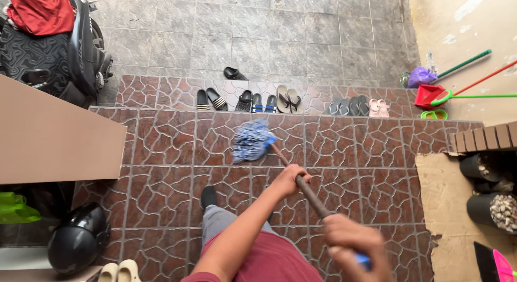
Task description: The person mops a tiled floor in an entryway using a blue string mop. They move the mop back and forth across the surface, cleaning around a row of shoes and a wooden shoe rack.
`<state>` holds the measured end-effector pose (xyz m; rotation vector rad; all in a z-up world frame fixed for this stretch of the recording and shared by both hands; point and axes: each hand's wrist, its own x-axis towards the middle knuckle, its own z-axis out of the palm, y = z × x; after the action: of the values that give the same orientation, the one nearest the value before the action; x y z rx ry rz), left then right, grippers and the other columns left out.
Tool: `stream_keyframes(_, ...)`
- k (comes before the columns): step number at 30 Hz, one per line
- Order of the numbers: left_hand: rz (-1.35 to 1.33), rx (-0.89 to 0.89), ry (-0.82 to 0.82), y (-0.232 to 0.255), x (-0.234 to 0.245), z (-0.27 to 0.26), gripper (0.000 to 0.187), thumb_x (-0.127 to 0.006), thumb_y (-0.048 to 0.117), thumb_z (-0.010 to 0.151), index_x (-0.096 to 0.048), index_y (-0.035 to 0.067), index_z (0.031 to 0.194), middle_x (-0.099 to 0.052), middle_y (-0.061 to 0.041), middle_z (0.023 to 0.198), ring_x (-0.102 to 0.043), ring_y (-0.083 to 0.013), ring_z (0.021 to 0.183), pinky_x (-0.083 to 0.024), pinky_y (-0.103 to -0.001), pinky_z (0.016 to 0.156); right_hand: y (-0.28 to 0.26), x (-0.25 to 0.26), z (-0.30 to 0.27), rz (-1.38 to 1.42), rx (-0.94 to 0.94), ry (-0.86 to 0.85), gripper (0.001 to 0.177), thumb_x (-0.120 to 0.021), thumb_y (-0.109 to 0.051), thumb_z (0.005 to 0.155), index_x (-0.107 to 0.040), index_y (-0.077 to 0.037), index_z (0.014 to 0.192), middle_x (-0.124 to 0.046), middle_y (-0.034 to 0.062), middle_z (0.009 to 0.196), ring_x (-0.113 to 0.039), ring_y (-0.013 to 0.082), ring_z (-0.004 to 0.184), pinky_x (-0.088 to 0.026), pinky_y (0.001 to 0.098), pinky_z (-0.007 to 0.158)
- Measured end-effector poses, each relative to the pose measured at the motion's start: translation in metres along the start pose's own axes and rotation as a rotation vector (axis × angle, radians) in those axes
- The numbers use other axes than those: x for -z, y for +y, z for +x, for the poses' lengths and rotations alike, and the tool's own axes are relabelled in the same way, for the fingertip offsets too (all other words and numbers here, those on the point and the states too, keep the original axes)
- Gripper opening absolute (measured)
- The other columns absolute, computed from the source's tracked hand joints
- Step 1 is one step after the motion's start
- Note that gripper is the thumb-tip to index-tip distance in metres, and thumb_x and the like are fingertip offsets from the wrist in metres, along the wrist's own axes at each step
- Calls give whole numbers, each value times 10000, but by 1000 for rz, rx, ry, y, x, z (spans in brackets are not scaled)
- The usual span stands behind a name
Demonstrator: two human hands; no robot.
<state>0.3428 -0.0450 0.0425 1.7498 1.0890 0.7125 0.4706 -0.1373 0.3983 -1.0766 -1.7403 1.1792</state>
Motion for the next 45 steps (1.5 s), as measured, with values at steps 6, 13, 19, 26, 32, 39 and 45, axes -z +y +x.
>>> stream_keyframes(6, 197, 141, -156, 43, -35, 1, 459, -667, 551, 921, -705, 103, 826, -684, -72, 960, -662, -303, 998, -547, -443, 817, 55, 35, -29, 46, 234, -558, 403, -654, -309, 938, -501, -42, 677, -489, 102, 696, -588, 279, 771, -484, 411, 730)
stream_keyframes(13, 252, 185, -118, 97, -40, 4, 474, -649, 628, 864, -734, 162, 884, -723, -14, 1008, -604, -305, 1110, -543, -480, 863, 108, 132, -46, 456, 461, -661, 560, -297, -428, 1093, -335, -141, 613, -485, 97, 572, -471, 273, 500, -420, 416, 595)
stream_keyframes(19, 285, 279, -66, 94, -15, -18, 224, -681, 417, 893, -724, 199, 928, -738, -14, 1016, -609, -327, 1077, -545, -490, 866, 67, 170, 1, 524, 156, -718, 489, -609, -457, 804, -458, -97, 510, -480, 96, 487, -509, 301, 444, -403, 491, 620)
stream_keyframes(26, 285, 456, 80, 51, 43, -79, 130, -696, 253, 862, -717, 248, 990, -715, -48, 1019, -622, -337, 1082, -537, -508, 861, 119, 125, 34, 758, 137, -677, 334, -645, -368, 760, -509, -116, 587, -492, 68, 547, -415, 261, 608, -369, 469, 797)
stream_keyframes(32, 436, 473, 419, -25, 96, -158, 136, -699, 177, 807, -735, 217, 932, -736, -48, 1002, -668, -309, 1050, -541, -505, 845, 119, 6, 50, 773, 114, -669, 302, -574, -313, 869, -515, -127, 638, -520, 56, 636, -457, 256, 712, -374, 458, 884)
stream_keyframes(39, 526, 777, 559, -71, 172, -265, 246, -768, 398, 898, -684, 172, 947, -679, -28, 1118, -602, -275, 1170, -522, -448, 970, 107, -161, 25, 743, -17, -652, 228, -540, -199, 840, -482, -97, 644, -543, 103, 781, -551, 309, 931, -461, 509, 932)
stream_keyframes(45, 431, 868, 663, -92, 199, -330, 506, -808, 294, 808, -631, 225, 1277, -489, -75, 1483, -383, -372, 1403, -419, -521, 1059, 84, -244, -7, 713, -55, -407, 193, -431, -185, 771, -482, -37, 658, -513, 129, 751, -514, 285, 892, -406, 459, 1005)
